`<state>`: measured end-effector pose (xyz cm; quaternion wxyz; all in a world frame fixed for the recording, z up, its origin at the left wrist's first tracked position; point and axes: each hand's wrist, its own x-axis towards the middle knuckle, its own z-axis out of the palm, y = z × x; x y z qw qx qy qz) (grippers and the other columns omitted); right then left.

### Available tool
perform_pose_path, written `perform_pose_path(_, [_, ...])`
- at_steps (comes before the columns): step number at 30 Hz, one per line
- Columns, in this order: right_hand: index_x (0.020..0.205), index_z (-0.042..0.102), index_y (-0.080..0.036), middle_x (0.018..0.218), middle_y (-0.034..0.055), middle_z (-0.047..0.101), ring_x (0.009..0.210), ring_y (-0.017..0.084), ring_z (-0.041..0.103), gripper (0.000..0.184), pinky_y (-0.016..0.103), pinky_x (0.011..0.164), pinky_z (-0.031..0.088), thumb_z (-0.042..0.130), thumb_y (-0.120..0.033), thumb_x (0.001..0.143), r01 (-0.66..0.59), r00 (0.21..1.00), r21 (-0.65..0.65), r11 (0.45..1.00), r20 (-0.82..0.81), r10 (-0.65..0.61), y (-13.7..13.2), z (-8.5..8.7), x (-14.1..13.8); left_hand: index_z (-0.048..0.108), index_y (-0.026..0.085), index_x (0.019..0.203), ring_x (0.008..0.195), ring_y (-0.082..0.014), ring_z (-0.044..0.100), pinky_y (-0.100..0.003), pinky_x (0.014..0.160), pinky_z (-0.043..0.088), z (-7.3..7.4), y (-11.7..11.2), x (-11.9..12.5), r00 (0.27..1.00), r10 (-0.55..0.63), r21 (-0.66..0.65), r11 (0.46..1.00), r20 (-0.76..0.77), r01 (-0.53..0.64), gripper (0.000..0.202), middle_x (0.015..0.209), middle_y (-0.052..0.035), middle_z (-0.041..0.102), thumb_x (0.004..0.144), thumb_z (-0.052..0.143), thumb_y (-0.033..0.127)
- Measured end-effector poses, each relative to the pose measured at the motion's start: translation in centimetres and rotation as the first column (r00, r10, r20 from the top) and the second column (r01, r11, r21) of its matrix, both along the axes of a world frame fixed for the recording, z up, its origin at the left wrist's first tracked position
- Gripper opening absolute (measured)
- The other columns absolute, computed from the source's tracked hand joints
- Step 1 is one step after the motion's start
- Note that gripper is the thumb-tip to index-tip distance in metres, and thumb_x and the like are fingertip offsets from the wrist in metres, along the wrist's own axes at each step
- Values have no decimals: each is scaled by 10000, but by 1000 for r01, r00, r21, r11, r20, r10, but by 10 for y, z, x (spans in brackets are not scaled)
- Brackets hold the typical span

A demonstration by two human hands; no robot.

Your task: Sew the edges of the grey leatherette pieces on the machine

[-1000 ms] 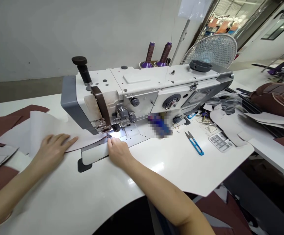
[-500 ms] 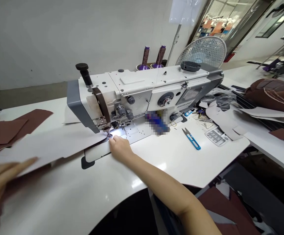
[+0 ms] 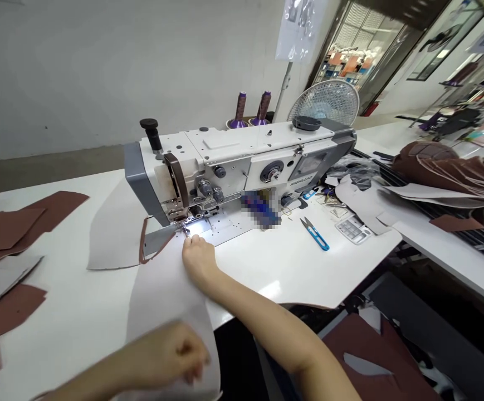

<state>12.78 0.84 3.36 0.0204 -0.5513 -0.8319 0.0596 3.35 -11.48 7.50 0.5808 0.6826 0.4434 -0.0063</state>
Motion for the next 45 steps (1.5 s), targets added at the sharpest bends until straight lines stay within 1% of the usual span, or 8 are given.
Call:
perform_pose_path(1, [953,562,-137,924,113,588,815,201,562,227,267,587,400,362,-57,882,-20,1000,33,999,15,20,-4,-3,0,616,178,663,583,-134,548,-250,581,415,2,15,-6,990,128,126,985,-68,-119,295,665,-11,645,816,383,273])
perform_pose_path(2, [953,560,-134,923,118,580,836,209,554,228,271,600,411,359,-54,883,-37,999,65,997,23,35,-7,-5,0,617,173,661,619,-153,549,-271,612,420,3,31,-14,944,298,383,896,-141,-225,312,674,-28,637,825,368,263])
perform_pose_path(3, [950,561,-129,915,120,576,843,214,548,226,276,614,420,359,-52,884,-49,998,96,994,29,47,-10,-6,-1,640,170,724,685,-175,557,-298,667,429,2,47,-23,882,448,635,725,-142,-266,326,727,-48,642,846,350,255])
perform_pose_path(5, [955,566,-109,885,123,573,826,218,542,233,286,630,431,356,-39,880,-75,997,145,987,45,69,-13,-8,-1,661,169,965,851,-216,561,-338,768,435,-8,77,-39,837,543,886,417,-67,-200,330,902,-86,655,854,352,201])
perform_pose_path(8, [1019,557,-54,854,131,568,787,216,535,263,301,630,441,345,-14,870,-130,990,195,972,79,116,-14,-8,-3,612,216,1153,946,-237,535,-353,796,434,-33,107,-51,882,447,955,296,-151,13,410,1020,-98,630,832,381,106])
perform_pose_path(14, [1074,522,-25,827,120,552,757,206,511,281,302,617,448,384,0,831,-177,983,235,956,85,161,-14,-10,-1,625,229,1135,957,-247,532,-370,790,421,-62,112,-44,870,434,963,230,-234,144,364,1087,-118,610,872,391,134])
perform_pose_path(24, [1148,480,-4,817,109,546,719,198,491,339,301,597,439,373,0,826,-183,983,219,959,50,176,-12,-13,0,619,203,1127,969,-251,550,-392,801,373,-52,112,-38,829,481,954,225,-287,199,326,1090,-118,629,898,393,153])
perform_pose_path(45, [1044,520,-35,792,106,555,720,201,505,253,305,572,422,370,0,844,-244,970,168,955,33,242,6,-8,-1,614,217,1157,1086,-304,485,-435,850,372,-55,118,-38,795,516,936,304,-319,178,353,1182,-132,591,894,383,168])
